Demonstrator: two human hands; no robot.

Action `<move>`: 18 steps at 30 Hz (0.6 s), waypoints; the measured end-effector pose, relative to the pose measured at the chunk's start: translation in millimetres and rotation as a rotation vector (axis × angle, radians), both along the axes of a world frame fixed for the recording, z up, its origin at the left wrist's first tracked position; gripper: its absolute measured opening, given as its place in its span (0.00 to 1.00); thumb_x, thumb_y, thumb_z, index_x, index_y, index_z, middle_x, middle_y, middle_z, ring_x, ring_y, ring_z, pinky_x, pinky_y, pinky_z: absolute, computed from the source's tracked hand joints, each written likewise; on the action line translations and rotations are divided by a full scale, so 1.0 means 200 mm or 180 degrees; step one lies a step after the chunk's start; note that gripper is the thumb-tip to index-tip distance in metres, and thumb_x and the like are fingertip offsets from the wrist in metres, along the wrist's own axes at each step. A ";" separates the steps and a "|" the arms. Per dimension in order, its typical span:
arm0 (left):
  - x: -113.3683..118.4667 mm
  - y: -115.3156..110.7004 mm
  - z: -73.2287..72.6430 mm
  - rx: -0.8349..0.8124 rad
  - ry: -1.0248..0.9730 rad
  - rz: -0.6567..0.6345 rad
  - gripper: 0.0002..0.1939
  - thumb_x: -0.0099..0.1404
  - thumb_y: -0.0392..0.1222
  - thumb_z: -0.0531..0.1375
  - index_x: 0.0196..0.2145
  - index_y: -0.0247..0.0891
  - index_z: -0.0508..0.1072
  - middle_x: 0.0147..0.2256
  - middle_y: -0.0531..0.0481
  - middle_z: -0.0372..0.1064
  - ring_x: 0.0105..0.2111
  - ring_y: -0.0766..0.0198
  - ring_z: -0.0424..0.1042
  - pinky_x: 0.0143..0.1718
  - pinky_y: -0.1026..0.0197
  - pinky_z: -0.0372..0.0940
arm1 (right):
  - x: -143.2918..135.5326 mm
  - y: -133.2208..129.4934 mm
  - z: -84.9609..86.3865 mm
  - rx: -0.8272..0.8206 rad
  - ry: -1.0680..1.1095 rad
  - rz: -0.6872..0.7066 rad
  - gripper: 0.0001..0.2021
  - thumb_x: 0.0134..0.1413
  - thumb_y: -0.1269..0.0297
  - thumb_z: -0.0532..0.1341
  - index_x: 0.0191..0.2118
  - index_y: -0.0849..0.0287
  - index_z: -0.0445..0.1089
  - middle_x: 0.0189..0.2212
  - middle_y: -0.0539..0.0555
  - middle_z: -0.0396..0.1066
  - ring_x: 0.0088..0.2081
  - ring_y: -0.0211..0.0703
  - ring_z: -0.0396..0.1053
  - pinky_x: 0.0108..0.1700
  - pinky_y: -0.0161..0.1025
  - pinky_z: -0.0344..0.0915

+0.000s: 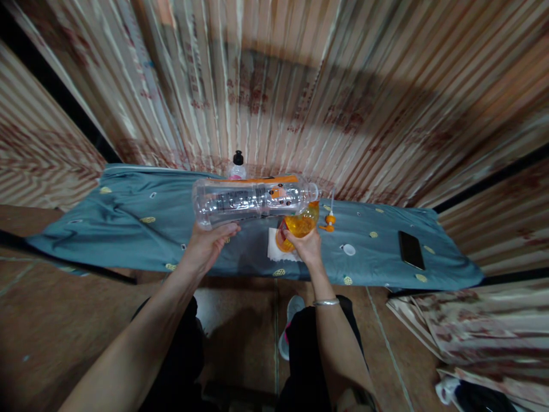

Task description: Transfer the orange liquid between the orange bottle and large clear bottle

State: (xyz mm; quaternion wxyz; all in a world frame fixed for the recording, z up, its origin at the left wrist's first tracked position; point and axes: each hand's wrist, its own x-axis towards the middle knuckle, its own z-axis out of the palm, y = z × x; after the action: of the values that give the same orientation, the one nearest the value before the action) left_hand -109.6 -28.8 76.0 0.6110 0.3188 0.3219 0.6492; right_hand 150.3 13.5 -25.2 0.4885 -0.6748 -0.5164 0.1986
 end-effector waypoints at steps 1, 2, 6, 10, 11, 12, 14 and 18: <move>0.00 0.00 0.00 0.0005 0.0000 0.0005 0.36 0.40 0.34 0.77 0.46 0.43 0.68 0.28 0.58 0.78 0.26 0.63 0.77 0.34 0.60 0.70 | 0.00 0.00 0.00 0.0027 0.0007 0.0005 0.30 0.34 0.47 0.76 0.44 0.55 0.75 0.46 0.62 0.83 0.51 0.64 0.81 0.58 0.58 0.76; 0.00 0.00 0.00 0.0008 0.0003 0.0010 0.36 0.40 0.34 0.77 0.45 0.43 0.68 0.28 0.58 0.78 0.26 0.63 0.77 0.33 0.60 0.70 | 0.00 0.00 0.00 0.0046 0.0024 0.0008 0.30 0.34 0.47 0.76 0.44 0.55 0.74 0.46 0.62 0.83 0.51 0.64 0.81 0.58 0.59 0.76; 0.00 0.00 -0.01 0.0009 0.0033 0.0000 0.36 0.40 0.34 0.77 0.45 0.43 0.68 0.28 0.57 0.77 0.27 0.62 0.77 0.33 0.59 0.70 | -0.01 0.00 0.00 0.0029 0.0048 -0.0038 0.30 0.33 0.47 0.76 0.44 0.55 0.74 0.46 0.62 0.83 0.50 0.64 0.81 0.58 0.60 0.76; 0.00 0.01 -0.01 -0.0001 0.0024 0.0000 0.36 0.39 0.35 0.77 0.45 0.43 0.69 0.28 0.58 0.77 0.27 0.62 0.77 0.34 0.58 0.70 | -0.01 0.00 0.00 0.0041 0.0065 -0.0004 0.29 0.33 0.46 0.76 0.43 0.54 0.74 0.46 0.61 0.83 0.50 0.64 0.81 0.58 0.60 0.76; 0.00 0.01 -0.01 -0.0004 0.0018 0.0008 0.36 0.39 0.34 0.77 0.45 0.43 0.69 0.28 0.58 0.77 0.27 0.62 0.77 0.33 0.59 0.70 | -0.01 0.00 0.00 0.0039 0.0059 -0.0010 0.29 0.33 0.45 0.76 0.43 0.54 0.74 0.46 0.61 0.83 0.50 0.64 0.81 0.58 0.61 0.75; 0.00 0.01 -0.01 -0.0008 0.0013 0.0012 0.35 0.39 0.34 0.77 0.45 0.43 0.69 0.28 0.58 0.77 0.27 0.62 0.77 0.33 0.59 0.70 | -0.01 0.00 0.00 0.0029 0.0051 -0.0028 0.29 0.32 0.45 0.76 0.42 0.54 0.74 0.46 0.62 0.83 0.50 0.65 0.81 0.58 0.62 0.75; 0.00 0.01 -0.01 -0.0012 0.0005 0.0020 0.35 0.39 0.34 0.77 0.44 0.43 0.68 0.27 0.57 0.77 0.27 0.62 0.77 0.33 0.59 0.70 | -0.01 0.00 0.01 -0.0003 0.0057 -0.0055 0.30 0.32 0.46 0.76 0.43 0.54 0.74 0.46 0.63 0.83 0.51 0.65 0.81 0.59 0.62 0.75; 0.00 0.00 0.00 -0.0001 -0.0002 0.0028 0.34 0.39 0.34 0.77 0.43 0.43 0.69 0.28 0.58 0.77 0.26 0.63 0.76 0.33 0.59 0.71 | -0.01 0.00 0.01 0.0005 0.0111 -0.0044 0.30 0.32 0.46 0.76 0.43 0.54 0.74 0.48 0.63 0.83 0.51 0.65 0.81 0.59 0.61 0.75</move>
State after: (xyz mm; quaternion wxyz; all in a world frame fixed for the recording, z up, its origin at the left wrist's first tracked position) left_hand -108.8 -27.8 75.1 0.6083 0.3171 0.3232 0.6519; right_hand 148.3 13.6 -22.8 0.4993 -0.6743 -0.5033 0.2067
